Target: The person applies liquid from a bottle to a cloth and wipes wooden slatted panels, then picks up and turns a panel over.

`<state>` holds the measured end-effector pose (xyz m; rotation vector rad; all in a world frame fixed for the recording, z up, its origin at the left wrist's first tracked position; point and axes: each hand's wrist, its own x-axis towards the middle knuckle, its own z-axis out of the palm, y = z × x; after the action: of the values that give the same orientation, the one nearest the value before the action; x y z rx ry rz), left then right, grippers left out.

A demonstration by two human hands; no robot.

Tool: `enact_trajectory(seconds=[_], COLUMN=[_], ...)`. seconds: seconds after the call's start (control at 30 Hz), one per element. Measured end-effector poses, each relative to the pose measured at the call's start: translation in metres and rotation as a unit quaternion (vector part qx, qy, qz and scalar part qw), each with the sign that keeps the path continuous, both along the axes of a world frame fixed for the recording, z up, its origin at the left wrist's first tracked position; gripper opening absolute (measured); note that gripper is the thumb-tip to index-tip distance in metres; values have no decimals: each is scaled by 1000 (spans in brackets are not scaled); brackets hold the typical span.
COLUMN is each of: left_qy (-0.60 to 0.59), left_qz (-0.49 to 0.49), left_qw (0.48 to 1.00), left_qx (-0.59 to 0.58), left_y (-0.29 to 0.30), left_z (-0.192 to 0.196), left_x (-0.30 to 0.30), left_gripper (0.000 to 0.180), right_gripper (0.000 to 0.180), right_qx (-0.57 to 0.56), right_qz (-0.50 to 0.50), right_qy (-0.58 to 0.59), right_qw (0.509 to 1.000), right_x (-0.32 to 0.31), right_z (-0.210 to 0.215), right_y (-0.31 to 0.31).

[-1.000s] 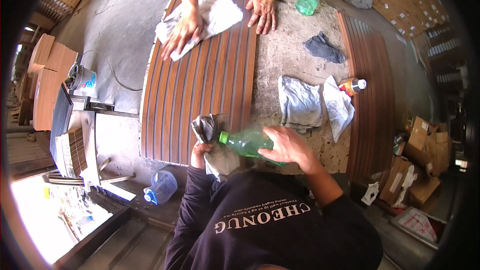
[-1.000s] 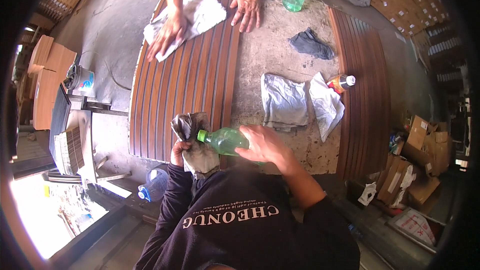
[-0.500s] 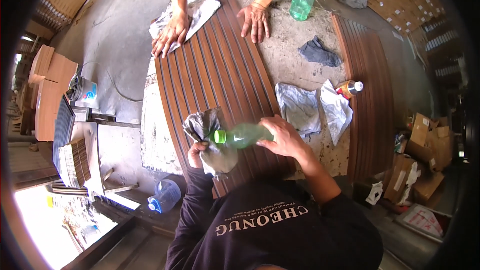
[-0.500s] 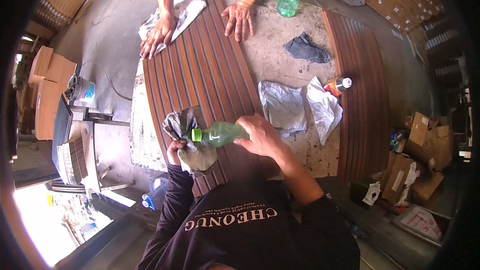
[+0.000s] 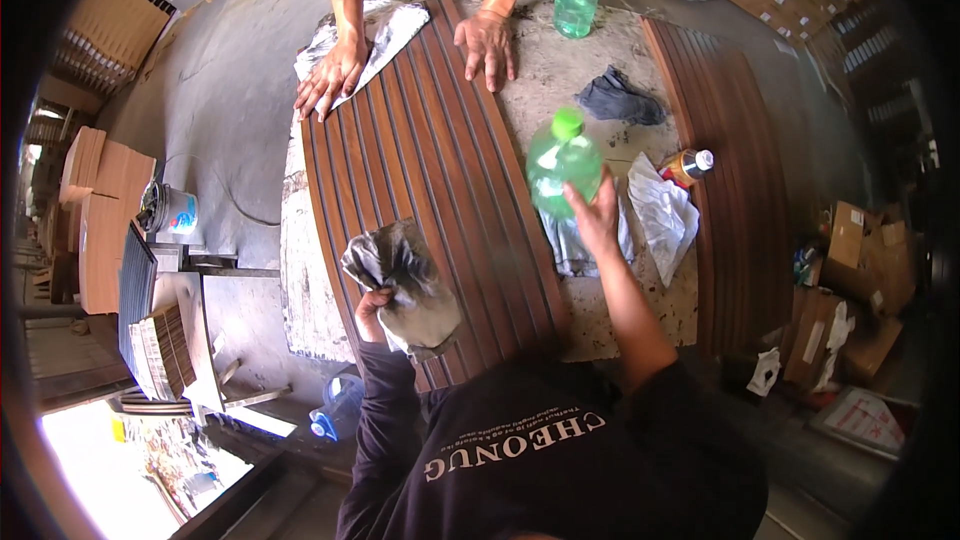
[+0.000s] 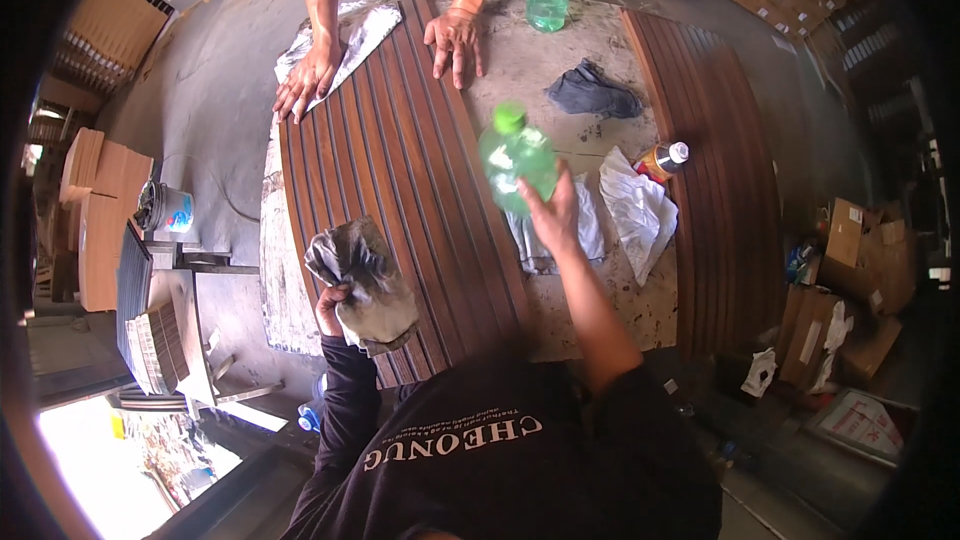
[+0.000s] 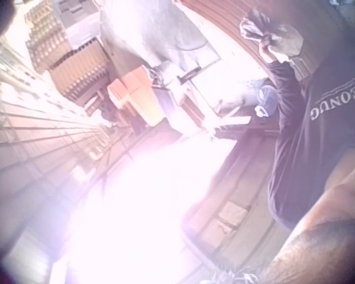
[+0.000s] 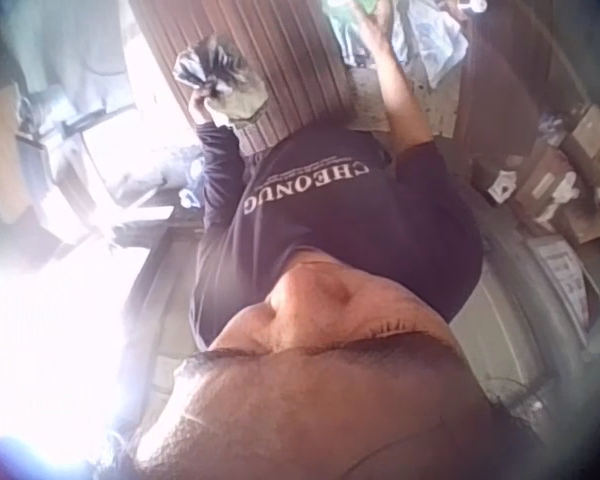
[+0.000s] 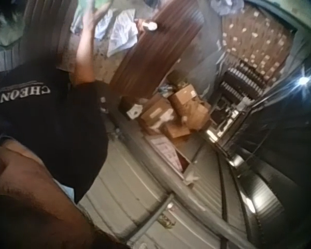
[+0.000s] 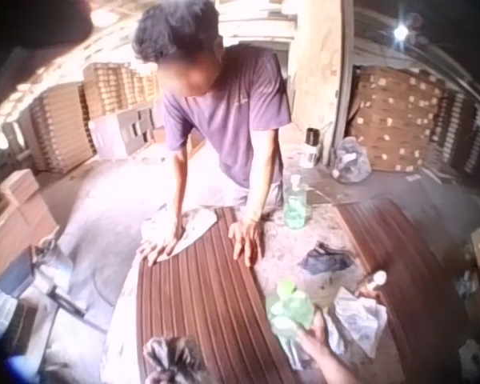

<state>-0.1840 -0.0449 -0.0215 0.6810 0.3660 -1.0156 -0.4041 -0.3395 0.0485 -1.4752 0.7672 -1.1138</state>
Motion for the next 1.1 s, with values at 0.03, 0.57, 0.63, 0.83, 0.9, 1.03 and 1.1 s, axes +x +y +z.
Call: enact_trajectory(seconds=[0.03, 0.57, 0.63, 0.83, 0.9, 1.03, 1.1], left_qy=[-15, -314, -382, -849, -846, -868, -853], left_qz=[6, -96, -51, -291, -281, -192, -210], left_qw=[1000, 933, 910, 257, 289, 270, 241], left_qx=[3, 149, 151, 357, 350, 370, 413], left_y=[3, -55, -81, -151, -167, -240, -257], left_z=[2, 102, 74, 35, 31, 29, 36], left_x=[1, 26, 5, -41, -35, 25, 34], left_gripper=[17, 36, 50, 65, 61, 50, 46], right_gripper=[43, 53, 49, 49, 47, 43, 42], right_qx=[-9, -164, -163, -236, -215, -233, -219], right_qz=[-37, -88, 14, -107, -116, -94, -81], right_qy=[14, 5, 99, 287, 228, 216, 225], right_qw=[999, 983, 982, 922, 942, 943, 946], right_x=[4, 24, 50, 96, 96, 106, 108], right_z=[-2, -40, -30, -70, -78, -59, -56], right_y=[-15, 20, 37, 16, 11, 18, 22])
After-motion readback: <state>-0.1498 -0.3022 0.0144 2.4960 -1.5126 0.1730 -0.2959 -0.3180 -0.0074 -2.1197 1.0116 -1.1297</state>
